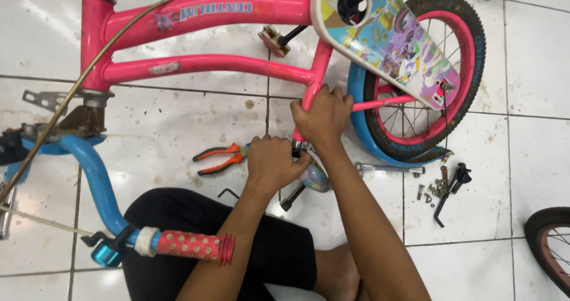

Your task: Removing a chain guard from a pink bicycle using a wrench and pliers while sitting on the floor.

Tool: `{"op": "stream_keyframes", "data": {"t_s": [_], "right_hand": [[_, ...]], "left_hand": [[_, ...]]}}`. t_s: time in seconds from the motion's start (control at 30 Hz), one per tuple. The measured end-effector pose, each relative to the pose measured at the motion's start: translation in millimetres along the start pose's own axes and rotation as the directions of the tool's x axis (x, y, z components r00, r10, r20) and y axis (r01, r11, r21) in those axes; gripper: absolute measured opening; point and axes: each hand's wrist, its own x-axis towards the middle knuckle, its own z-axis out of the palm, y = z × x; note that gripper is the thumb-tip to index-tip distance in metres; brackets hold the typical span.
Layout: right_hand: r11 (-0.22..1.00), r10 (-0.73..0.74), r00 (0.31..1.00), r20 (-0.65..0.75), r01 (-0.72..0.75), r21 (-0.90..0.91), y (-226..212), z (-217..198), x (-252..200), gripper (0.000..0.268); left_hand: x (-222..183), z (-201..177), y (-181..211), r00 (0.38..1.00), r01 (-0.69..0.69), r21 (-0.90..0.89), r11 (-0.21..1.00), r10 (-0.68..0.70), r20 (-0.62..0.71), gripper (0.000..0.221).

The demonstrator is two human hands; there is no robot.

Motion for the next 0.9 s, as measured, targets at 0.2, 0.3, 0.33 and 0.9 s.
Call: {"op": "stream_keyframes", "data": {"t_s": [0.2, 0.3, 0.33, 0.9], "right_hand": [[0.995, 0.099, 0.994, 0.042, -0.099, 0.0, -2.2, 8.8, 11.6, 0.049], [0.993, 0.116, 0.991, 0.065, -0.117, 0.017, 1.4, 8.1, 18.1, 0.05], [0.993, 0.111, 0.992, 0.063, -0.113, 0.02, 2.2, 6.7, 20.2, 0.05], [0.962, 0.228, 0.96, 0.163, -0.247, 0.113, 4.8, -9.7, 35.3, 0.037]], "left_hand": [[18.8, -0.6, 4.5, 0.992, 0.017, -0.056, 0.998, -0.01, 0.123, 0.049], [13.6, -4.9, 9.4, 0.987, 0.037, -0.044, 0.998, -0.03, 0.159, 0.049], [13.3, -7.9, 10.9, 0.987, 0.038, -0.041, 0.998, -0.032, 0.155, 0.049], [13.0, -34.6, 27.7, 0.949, 0.14, -0.009, 0.99, -0.131, 0.288, 0.055]]}}
